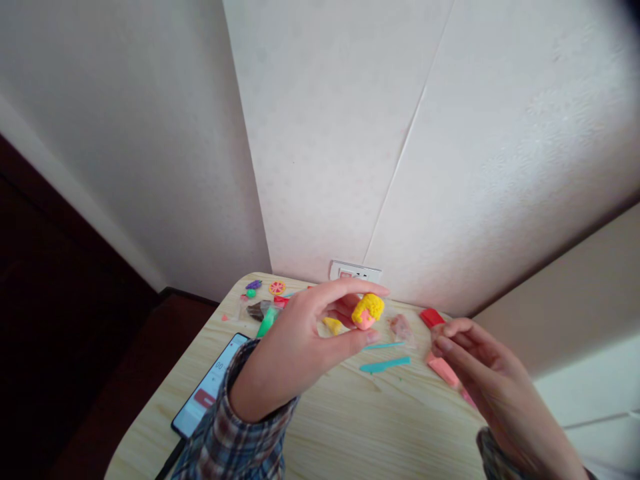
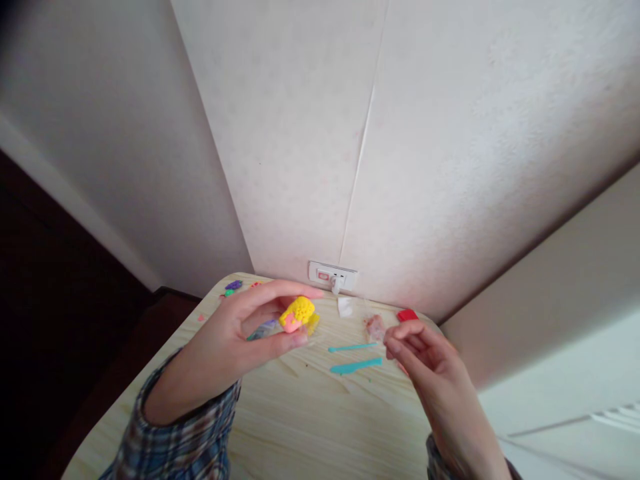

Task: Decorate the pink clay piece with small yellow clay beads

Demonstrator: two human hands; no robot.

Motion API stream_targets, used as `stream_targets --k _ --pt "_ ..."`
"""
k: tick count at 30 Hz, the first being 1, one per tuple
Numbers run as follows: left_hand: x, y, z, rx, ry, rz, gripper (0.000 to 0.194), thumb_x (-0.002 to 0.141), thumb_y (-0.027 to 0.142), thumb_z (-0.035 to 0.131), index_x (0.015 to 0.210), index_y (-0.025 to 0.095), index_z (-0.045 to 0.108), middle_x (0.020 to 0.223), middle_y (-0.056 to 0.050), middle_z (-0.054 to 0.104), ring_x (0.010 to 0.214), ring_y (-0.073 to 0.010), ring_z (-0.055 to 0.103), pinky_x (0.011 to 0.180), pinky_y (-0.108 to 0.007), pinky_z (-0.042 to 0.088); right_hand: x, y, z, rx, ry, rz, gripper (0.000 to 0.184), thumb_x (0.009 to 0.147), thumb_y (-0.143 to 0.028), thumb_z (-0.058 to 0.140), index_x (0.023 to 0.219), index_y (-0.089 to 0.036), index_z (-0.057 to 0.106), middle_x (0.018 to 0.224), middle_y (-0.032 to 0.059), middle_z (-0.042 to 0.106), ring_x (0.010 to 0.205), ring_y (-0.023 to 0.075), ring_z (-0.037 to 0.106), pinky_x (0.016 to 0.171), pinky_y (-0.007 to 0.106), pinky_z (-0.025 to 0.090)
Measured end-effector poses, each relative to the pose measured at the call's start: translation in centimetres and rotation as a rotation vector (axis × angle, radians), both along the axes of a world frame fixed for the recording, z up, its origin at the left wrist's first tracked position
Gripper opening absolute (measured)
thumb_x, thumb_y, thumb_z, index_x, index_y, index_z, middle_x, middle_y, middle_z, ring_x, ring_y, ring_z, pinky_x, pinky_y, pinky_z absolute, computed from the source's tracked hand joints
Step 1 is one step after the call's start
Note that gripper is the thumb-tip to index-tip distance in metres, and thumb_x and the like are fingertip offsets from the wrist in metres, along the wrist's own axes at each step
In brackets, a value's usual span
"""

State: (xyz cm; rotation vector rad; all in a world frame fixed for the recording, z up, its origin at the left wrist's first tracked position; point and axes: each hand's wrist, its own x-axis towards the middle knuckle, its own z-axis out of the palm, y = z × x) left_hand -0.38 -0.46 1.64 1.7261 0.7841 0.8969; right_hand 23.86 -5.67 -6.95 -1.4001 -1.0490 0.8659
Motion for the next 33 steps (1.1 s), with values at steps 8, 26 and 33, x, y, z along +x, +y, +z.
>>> stream_targets --k 8,26,33 --pt "0.0 -0.4 0.6 0.038 0.044 0.048 0.034 0.079 0.021 0.07 0.113 0.018 0.071 0.102 -0.004 0.073 0.092 -0.0174 0.065 0.09 -0.031 0.049 -4.2 0.9 6.2 0.296 0.088 -0.027 0.022 0.071 -0.041 0.082 0.077 -0.024 0.07 0.074 0.0017 0.069 0.069 0.0127 0.065 0.059 0.016 0.053" --pt "0.9 -1.5 0.4 0.111 0.094 -0.053 0.034 0.083 0.019 0.07 0.117 0.026 0.071 0.111 -0.001 0.074 0.095 -0.0166 0.066 0.089 -0.027 0.049 -7.7 -0.8 6.9 0.581 -0.344 0.027 0.019 0.089 -0.017 0.065 0.102 -0.03 0.069 0.089 -0.0019 0.076 0.08 0.0143 0.074 0.075 0.024 0.062" --pt "0.6 -1.5 0.3 0.034 0.148 -0.05 0.037 0.081 0.022 0.072 0.118 0.023 0.07 0.107 -0.002 0.075 0.092 -0.0174 0.065 0.088 -0.028 0.049 -7.5 -1.4 6.9 0.581 -0.524 0.016 0.024 0.091 -0.018 0.062 0.109 -0.032 0.067 0.091 -0.0004 0.075 0.08 0.0169 0.071 0.07 0.029 0.058"
